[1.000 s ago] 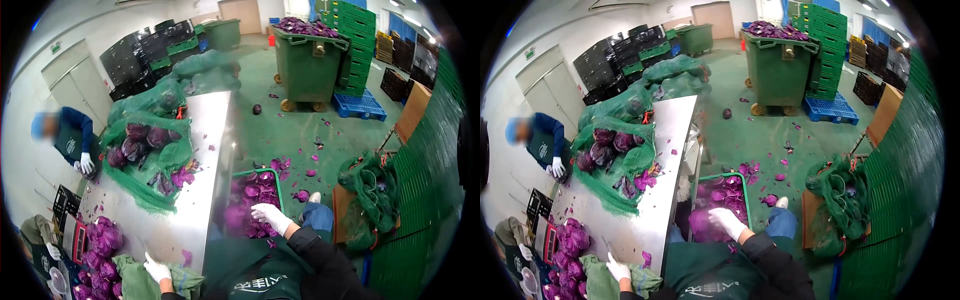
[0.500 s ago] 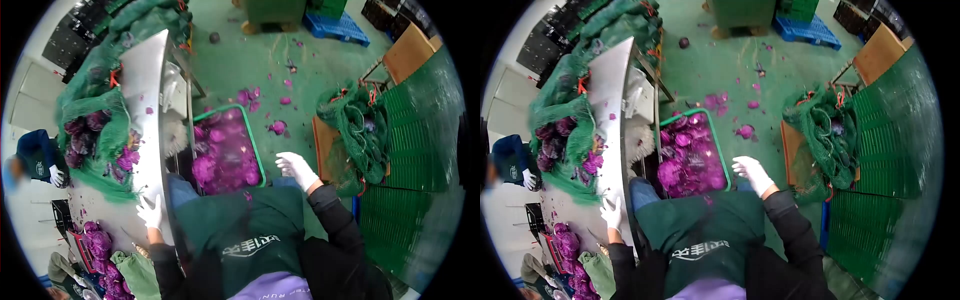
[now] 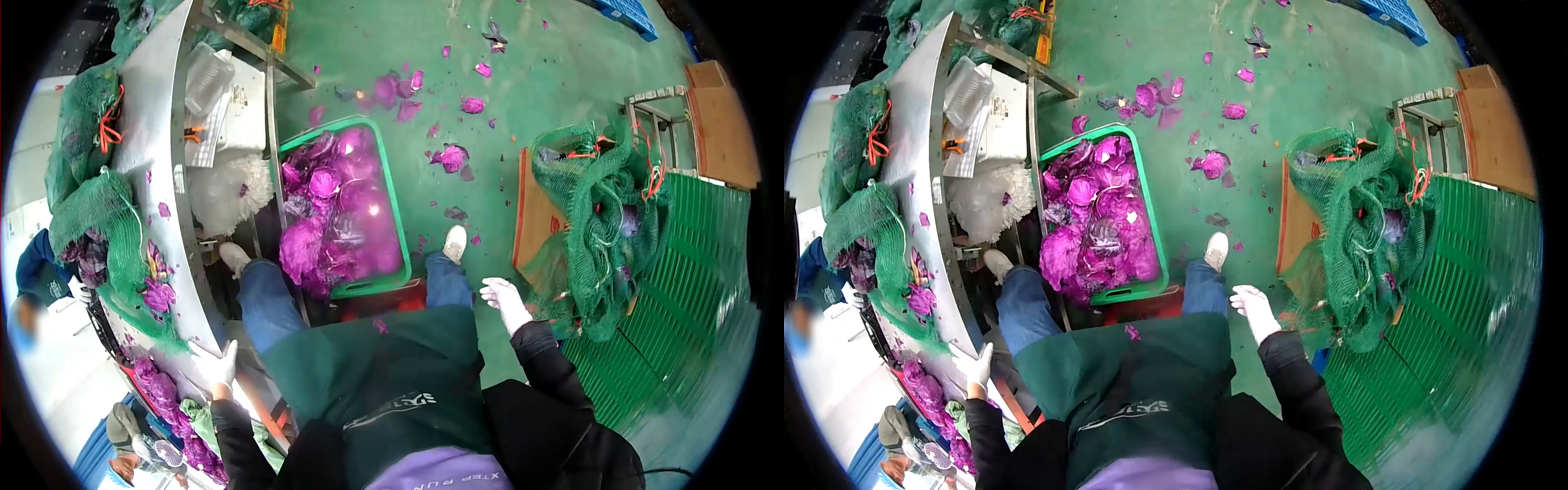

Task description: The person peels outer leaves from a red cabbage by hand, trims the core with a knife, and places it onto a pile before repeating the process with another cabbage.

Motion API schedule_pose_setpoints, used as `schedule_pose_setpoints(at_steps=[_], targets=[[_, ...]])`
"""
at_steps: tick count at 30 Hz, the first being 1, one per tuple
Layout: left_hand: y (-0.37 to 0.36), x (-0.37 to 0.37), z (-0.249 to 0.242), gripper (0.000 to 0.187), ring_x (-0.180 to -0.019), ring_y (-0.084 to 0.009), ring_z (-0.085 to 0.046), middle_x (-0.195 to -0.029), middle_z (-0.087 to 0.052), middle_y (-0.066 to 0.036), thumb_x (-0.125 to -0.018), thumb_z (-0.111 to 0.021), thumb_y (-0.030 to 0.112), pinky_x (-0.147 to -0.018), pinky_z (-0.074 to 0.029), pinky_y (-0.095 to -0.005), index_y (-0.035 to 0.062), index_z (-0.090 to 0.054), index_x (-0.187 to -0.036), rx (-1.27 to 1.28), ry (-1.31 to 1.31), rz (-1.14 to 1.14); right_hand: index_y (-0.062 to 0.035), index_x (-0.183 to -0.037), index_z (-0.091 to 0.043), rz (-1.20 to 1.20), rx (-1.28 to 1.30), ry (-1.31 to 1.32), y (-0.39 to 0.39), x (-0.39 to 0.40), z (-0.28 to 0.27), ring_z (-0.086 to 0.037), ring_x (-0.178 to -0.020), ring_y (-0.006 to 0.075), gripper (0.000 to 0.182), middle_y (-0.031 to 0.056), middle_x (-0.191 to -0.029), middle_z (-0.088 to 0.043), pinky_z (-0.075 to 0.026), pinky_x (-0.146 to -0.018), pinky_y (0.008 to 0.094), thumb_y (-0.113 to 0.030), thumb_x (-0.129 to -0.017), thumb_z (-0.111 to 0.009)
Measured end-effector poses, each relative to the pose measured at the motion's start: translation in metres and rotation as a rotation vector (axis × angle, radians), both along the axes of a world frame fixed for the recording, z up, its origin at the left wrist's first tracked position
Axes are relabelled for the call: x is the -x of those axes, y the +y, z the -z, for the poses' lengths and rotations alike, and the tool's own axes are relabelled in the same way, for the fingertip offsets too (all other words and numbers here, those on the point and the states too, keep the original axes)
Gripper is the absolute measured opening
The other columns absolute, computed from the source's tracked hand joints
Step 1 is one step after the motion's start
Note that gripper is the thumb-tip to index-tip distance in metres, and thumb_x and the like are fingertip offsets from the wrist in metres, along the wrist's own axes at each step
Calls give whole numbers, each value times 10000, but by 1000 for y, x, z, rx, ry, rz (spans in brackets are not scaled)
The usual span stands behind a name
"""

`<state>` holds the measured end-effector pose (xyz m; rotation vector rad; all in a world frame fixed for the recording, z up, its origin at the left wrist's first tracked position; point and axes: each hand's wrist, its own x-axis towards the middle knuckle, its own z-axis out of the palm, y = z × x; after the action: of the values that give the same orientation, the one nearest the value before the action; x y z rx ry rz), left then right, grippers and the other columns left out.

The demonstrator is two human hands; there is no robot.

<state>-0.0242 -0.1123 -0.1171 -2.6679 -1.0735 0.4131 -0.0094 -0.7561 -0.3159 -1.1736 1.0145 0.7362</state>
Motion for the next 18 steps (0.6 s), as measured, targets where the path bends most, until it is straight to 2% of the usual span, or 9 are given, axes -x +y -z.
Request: schedule_pose_setpoints(at_steps=[2, 3, 4, 7, 8, 10, 14, 18], targets=[[4, 3, -1, 1235, -1300, -478, -461, -1440, -392, -369, -719, -783, 590, -1103, -370, -489, -44, -121, -1547, -12, 27, 28, -99, -1071, -696, -5, -38, -27, 3, -17, -12, -613, -754, 71, 223, 6, -876, -691, -462, -687, 227, -255, -966, -575], [8, 3, -1, 1231, -1301, -465, -472, -1442, -418, -342, -720, -784, 586, -1099, -381, -474, -56, -128, -1541, -14, 77, 28, -84, -1133, -677, -94, -25, -53, 1, -24, -20, -617, -818, 88, 290, 21, -937, -689, -467, -738, 244, -290, -981, -541], [24, 15, 10, 1239, -1307, -459, -475, -1445, -433, -324, -705, -771, 626, -1104, -375, -486, -64, -162, -1534, 48, -56, 154, -71, -1173, -656, -132, -37, -52, -3, -27, -22, -619, -864, 103, 330, 35, -981, -687, -470, -774, 260, -307, -992, -513], [49, 27, 19, 1258, -1371, -447, -411, -1491, -388, -304, -681, -729, 710, -1137, -317, -521, -67, -215, -1527, -131, 108, 202, -60, -1183, -648, -123, -36, -66, -18, -33, -34, -623, -850, 104, 327, 39, -976, -688, -478, -754, 256, -285, -1001, -495], [52, 27, 21, 1264, -1387, -429, -396, -1518, -358, -291, -687, -749, 677, -1149, -306, -500, -66, -179, -1535, -103, 146, 168, -56, -1182, -647, -103, -46, -75, -25, -35, -41, -625, -840, 103, 314, 43, -979, -689, -478, -738, 244, -263, -1000, -496], [20, 6, 3, 1273, -1445, -385, -310, -1571, -281, -267, -725, -840, 452, -1180, -262, -426, -95, -24, -1534, 99, 80, -4, -53, -1182, -645, -103, -29, -64, -39, -40, -48, -628, -835, 100, 300, 45, -983, -690, -478, -731, 238, -237, -995, -499], [1, -11, -8, 1303, -1476, -358, -260, -1591, -224, -262, -720, -841, 453, -1200, -232, -394, -95, 16, -1534, 199, 110, -107, -44, -1184, -639, -65, -11, -52, -66, -58, -63, -626, -840, 101, 290, 43, -978, -681, -482, -729, 239, -211, -977, -522], [13, -9, -4, 1335, -1492, -360, -216, -1610, -172, -255, -723, -826, 497, -1208, -210, -390, -106, 53, -1527, 159, 188, -108, -42, -1184, -638, -8, 41, -109, -85, -69, -62, -626, -838, 112, 318, 54, -990, -682, -481, -749, 260, -253, -967, -539]])
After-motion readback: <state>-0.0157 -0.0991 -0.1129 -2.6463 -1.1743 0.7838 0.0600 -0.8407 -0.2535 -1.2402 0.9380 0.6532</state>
